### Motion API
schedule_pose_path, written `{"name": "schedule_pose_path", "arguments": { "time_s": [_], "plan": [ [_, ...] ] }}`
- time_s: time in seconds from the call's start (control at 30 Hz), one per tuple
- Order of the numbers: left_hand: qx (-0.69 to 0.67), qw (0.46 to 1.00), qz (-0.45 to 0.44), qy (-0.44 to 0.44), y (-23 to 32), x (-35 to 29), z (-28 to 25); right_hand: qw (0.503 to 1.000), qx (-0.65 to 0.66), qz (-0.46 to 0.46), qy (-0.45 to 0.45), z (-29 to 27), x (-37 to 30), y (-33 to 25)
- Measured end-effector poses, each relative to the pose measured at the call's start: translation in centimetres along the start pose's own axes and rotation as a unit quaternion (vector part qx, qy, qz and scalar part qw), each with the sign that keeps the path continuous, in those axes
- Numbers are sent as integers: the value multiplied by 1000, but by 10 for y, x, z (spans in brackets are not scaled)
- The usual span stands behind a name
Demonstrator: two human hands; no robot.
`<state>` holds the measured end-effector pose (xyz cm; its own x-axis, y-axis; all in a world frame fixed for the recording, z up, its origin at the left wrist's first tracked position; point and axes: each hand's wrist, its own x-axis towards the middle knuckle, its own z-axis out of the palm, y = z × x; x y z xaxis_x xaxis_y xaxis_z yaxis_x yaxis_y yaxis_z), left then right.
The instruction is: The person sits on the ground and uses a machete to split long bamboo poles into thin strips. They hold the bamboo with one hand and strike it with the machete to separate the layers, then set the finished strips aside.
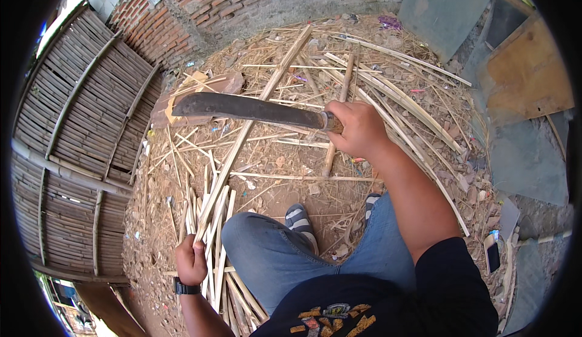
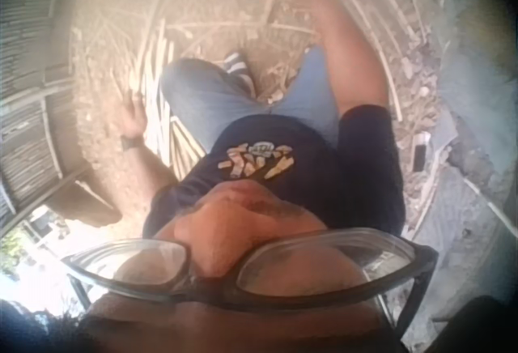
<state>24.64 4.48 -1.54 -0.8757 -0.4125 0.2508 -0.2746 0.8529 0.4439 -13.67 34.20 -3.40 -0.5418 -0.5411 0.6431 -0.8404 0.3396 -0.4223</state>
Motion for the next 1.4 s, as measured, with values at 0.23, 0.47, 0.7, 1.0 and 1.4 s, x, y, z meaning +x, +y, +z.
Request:
{"name": "schedule_pose_path", "arguments": {
  "time_s": [0.23, 0.47, 0.7, 1.0, 1.4],
  "plan": [
    [136, 989, 5, 55, -8, -7, -1, 999, -44, -18, -6, 3, 0, -4],
    [184, 977, 30, 101, -24, -11, 7, 998, -1, 67, 12, -1, 1, 4],
    [161, 984, 30, 76, -15, -9, 17, 996, -62, -64, 5, 6, 1, -5],
    [206, 978, -10, 12, -11, -1, 17, 989, -1, 127, -74, 6, 5, 15],
    [178, 984, 6, 6, 1, 10, 26, 984, 13, 144, -100, 13, 6, 18]
  ]
}}
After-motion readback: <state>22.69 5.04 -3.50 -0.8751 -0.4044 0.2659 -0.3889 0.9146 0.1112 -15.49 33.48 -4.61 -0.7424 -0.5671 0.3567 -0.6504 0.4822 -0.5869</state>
